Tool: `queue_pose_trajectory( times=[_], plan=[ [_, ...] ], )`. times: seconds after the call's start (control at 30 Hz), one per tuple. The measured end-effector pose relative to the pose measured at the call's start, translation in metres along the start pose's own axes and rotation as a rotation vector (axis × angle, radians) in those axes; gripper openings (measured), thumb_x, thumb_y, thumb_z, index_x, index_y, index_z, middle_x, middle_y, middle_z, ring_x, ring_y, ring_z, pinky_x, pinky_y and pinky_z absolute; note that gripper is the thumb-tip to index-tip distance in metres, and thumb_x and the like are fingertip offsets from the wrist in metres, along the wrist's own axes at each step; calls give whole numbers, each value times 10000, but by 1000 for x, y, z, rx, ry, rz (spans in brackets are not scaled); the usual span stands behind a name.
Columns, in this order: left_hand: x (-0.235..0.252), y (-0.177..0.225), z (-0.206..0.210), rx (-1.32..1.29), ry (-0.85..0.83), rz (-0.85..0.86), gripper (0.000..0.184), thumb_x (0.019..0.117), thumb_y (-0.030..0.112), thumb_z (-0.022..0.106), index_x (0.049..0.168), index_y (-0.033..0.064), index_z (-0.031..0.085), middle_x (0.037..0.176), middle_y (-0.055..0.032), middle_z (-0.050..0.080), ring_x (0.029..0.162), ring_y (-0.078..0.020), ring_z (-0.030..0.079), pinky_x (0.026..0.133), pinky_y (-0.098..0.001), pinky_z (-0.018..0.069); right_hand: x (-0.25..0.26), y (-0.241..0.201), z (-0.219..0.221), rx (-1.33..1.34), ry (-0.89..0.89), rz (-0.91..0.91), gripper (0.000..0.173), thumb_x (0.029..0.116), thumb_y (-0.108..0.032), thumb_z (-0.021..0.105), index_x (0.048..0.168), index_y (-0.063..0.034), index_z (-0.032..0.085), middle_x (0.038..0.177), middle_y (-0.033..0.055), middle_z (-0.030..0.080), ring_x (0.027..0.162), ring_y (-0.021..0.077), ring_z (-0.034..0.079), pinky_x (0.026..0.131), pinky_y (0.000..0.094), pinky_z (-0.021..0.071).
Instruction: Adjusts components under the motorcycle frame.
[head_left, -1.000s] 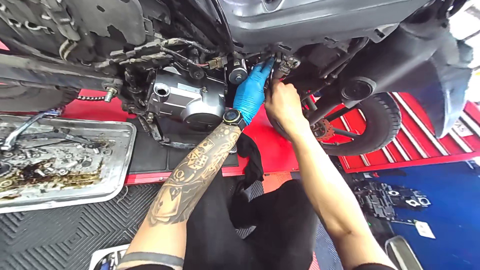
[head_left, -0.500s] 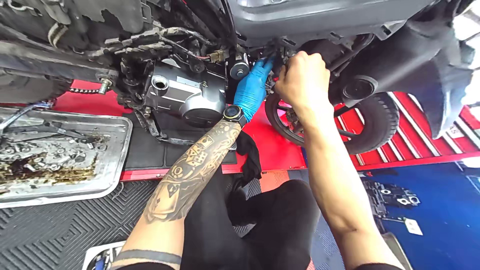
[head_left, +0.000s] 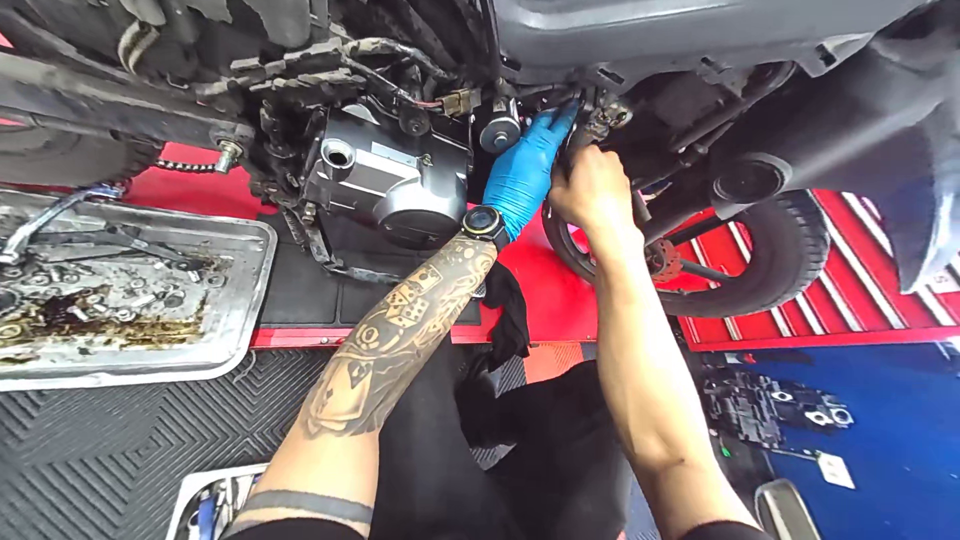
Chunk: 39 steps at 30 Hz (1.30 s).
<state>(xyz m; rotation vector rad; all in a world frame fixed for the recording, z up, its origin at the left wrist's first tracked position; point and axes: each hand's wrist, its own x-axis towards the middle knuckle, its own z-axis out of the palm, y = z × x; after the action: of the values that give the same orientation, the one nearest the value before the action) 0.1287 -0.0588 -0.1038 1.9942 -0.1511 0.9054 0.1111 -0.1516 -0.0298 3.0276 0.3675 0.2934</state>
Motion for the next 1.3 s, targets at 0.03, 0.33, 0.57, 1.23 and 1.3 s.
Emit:
queue_pose_trajectory(
  times=[0.03,0.33,0.57,1.23,1.3],
  plan=[
    [1,0,0,4,-6,2,609,940,-64,518,1496,182,561,1457,-97,599,1253,-244,642,1005,-375,547,-7,3,-3,-9,18,-6,317,974,-298,552,956,-4,668,929,246,689,919,460,689,699,669,503],
    [2,-1,1,43,-13,-15,615,945,-61,506,1500,198,556,1471,-85,587,1238,-238,650,982,-372,557,-13,-12,-59,-122,137,25,349,963,-317,520,918,-11,683,943,270,690,928,488,681,661,689,466],
    [0,0,0,21,-14,-12,611,923,-67,547,1489,162,567,1458,-107,599,1252,-248,644,1014,-373,541,0,-20,-50,-49,58,71,321,894,-272,634,943,45,650,1009,308,670,991,519,658,722,726,466],
    [1,-1,2,62,-21,-35,623,946,-53,501,1502,224,554,1489,-62,575,1223,-246,656,959,-387,563,2,-9,-65,-63,45,-2,304,923,-290,591,886,3,660,934,253,675,916,455,674,689,683,481],
    [0,-1,1,60,-35,-42,621,935,-60,520,1498,200,557,1488,-78,574,1251,-246,642,996,-383,550,6,-11,-68,-65,37,-10,280,893,-282,608,800,-18,620,867,219,657,850,417,665,649,650,465]
  ],
)
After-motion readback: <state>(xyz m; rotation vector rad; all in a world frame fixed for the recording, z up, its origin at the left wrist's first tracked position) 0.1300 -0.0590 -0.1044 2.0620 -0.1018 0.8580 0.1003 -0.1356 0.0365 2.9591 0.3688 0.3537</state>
